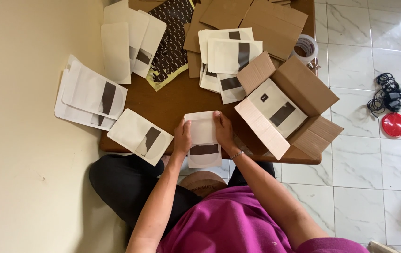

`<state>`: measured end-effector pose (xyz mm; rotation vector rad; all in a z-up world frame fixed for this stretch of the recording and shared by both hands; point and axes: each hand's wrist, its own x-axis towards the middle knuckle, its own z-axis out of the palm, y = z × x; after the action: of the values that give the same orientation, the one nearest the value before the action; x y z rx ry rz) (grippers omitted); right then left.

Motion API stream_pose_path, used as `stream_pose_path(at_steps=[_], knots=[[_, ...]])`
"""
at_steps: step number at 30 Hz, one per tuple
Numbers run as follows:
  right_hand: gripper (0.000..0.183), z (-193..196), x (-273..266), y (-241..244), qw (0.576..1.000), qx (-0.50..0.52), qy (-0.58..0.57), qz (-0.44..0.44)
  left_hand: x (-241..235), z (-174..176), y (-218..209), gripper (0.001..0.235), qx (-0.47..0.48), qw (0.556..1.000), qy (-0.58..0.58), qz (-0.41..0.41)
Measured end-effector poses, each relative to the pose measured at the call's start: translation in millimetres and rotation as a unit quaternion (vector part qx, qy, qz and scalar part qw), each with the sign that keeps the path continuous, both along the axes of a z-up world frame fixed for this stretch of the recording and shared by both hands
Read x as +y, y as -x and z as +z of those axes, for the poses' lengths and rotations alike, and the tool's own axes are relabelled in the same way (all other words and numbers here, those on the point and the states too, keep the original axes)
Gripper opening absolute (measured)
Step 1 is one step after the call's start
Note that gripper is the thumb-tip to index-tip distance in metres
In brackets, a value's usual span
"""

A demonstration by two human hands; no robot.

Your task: The person sits on the floor and folds white envelopes with black rectangular windows. They pick up a small black sticker and apply it to the center of the folded envelope, pressing it down to secure it.

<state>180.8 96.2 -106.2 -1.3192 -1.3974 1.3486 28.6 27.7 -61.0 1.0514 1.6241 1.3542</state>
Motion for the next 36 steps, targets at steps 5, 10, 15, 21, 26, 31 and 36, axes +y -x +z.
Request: stream_pose_path(at_steps=[5,10,15,21,26,31,36], knots=[[0.038,61.9,-9.6,9.4,0.999,-0.048,-0.014,0.018,0.4,-10.9,2.3,0.045,0.031,0.999,-0.007,0.01],[0.035,55.7,-7.4,6.8,0.996,-0.062,-0.042,0.046,-0.5,3.5,2.1,0.045,0.067,0.998,-0.002,0.006],[0.042,17.9,-4.9,-0.3,0.999,-0.025,-0.026,0.027,3.3,-23.2,8.9,0.047,0.038,0.999,0.0,0.009],[0.047,27.7,-10.2,0.9,1.0,-0.007,-0.001,0.016,-0.5,20.0,-2.4,0.045,0.046,0.998,0.036,0.013],[0.038,58.1,-11.1,8.3,0.998,-0.042,-0.033,0.023,5.2,-53.3,12.4,0.041,0.015,1.0,0.005,0.012],[0.04,70.7,-12.0,10.2,0.996,-0.075,-0.042,0.027,1.4,-19.2,7.0,0.04,0.014,1.0,0.002,0.007],[0.038,64.8,-12.0,9.3,0.997,-0.043,-0.056,0.029,-1.1,20.0,1.1,0.037,0.034,0.999,0.002,0.002]])
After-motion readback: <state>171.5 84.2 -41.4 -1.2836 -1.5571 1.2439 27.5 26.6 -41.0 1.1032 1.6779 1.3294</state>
